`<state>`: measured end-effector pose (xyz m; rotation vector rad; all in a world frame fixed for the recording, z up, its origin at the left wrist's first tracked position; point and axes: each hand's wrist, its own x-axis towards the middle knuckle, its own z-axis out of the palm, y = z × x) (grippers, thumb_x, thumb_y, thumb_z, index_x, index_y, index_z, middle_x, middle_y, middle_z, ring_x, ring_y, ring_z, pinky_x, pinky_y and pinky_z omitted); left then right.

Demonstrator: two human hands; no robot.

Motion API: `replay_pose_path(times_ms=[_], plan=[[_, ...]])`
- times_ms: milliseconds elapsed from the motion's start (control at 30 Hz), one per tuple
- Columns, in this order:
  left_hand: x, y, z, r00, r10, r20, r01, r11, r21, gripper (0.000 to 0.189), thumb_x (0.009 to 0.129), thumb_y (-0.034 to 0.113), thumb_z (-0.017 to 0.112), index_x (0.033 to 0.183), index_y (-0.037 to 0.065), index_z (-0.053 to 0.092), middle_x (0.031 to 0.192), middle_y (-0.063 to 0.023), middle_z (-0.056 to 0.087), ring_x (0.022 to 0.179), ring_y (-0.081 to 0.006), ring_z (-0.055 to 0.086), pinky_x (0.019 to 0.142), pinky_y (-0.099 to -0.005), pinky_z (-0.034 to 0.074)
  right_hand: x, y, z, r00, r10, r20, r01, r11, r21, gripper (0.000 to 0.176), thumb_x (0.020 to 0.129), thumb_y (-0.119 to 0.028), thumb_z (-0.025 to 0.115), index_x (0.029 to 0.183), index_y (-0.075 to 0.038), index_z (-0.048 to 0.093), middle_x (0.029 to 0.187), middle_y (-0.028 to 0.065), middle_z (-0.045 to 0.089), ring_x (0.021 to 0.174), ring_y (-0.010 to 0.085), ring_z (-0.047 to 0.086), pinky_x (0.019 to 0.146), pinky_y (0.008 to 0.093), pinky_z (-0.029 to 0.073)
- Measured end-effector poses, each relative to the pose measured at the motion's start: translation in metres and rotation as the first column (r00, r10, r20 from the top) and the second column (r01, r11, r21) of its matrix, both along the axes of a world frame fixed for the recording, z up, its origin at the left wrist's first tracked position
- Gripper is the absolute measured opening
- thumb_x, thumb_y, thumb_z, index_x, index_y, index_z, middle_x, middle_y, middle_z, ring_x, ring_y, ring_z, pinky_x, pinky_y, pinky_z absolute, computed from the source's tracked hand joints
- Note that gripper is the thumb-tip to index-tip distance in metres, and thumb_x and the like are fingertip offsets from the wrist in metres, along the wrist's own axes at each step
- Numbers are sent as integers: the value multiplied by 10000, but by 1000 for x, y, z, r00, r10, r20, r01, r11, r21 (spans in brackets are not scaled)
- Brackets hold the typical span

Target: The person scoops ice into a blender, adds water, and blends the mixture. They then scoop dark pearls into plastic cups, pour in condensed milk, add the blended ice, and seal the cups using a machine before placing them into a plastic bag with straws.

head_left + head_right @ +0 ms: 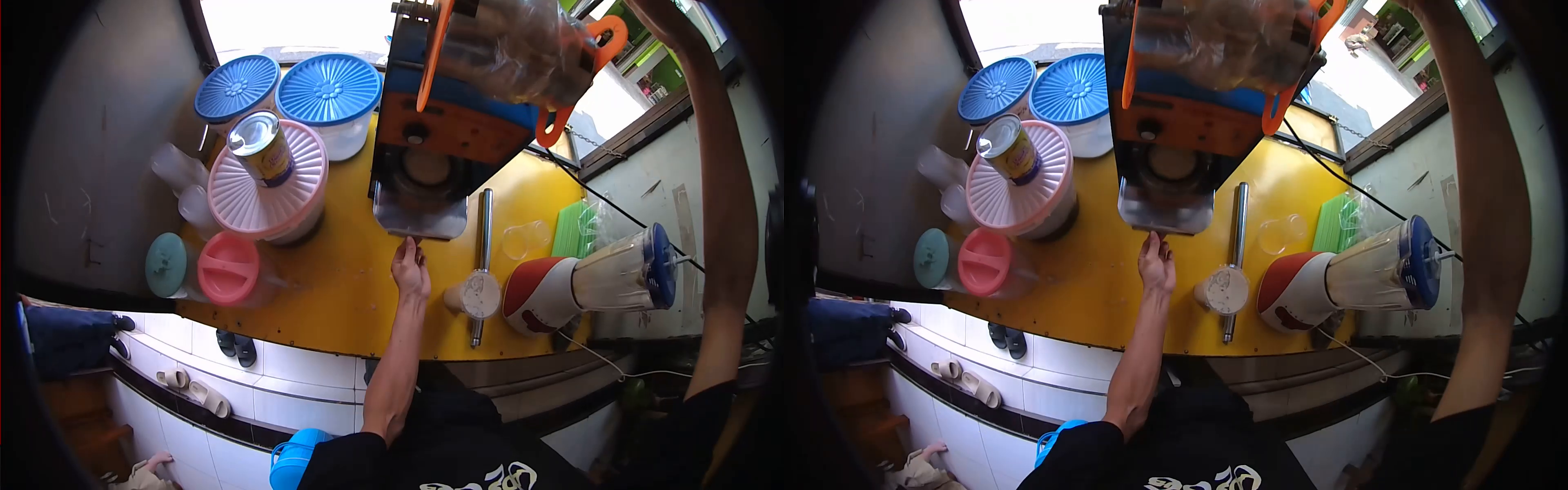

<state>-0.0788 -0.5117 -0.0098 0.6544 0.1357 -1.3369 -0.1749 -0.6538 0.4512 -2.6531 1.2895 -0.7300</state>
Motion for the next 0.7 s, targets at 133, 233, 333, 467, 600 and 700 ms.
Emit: replay_pose_path(times_ms=[133,233,333,467,600,700], plan=[[-10,-59,-10,999,35,-16,-36,999,-39,53,822,157,577,826,130,623,759,34,608,518,-24,345,477,-174,251,-2,-5,-10,992,41,-118,47,750,660,663,846,-373,478,1330,-26,186,1228,218,401,990,269,539,895,394,414],[-10,-90,6,999,39,0,-39,997,-67,102,812,172,589,889,121,630,770,34,612,495,-24,300,473,-174,234,7,14,-13,980,121,-156,23,713,701,824,774,-275,601,1346,-18,67,1118,230,473,826,228,601,669,294,530],[-13,-108,9,999,-34,10,34,999,16,175,840,254,549,980,165,603,804,48,600,487,-37,262,455,-175,247,14,32,-24,966,27,-258,122,829,545,860,744,-266,632,1343,-9,70,1099,242,484,847,230,594,670,280,529],[5,-99,24,932,-174,318,135,981,141,201,815,260,574,892,82,629,787,-21,620,429,-45,301,413,-198,261,19,59,-42,960,15,-281,79,944,322,822,736,-279,636,1325,4,138,1090,227,492,929,261,561,829,314,465],[72,-84,75,322,-305,897,403,901,161,304,767,306,621,694,11,638,590,-44,581,403,-61,384,401,-213,299,46,107,-66,958,-159,-238,167,986,12,739,724,-271,634,1283,-1,234,1068,221,480,1027,315,478,939,368,364],[126,-66,176,140,-103,985,443,896,31,335,780,309,610,634,8,630,521,2,530,430,-42,400,417,-190,291,16,74,-130,965,-200,-172,61,802,-594,635,716,-222,630,1241,-48,318,1106,238,416,1141,394,345,982,472,265]])
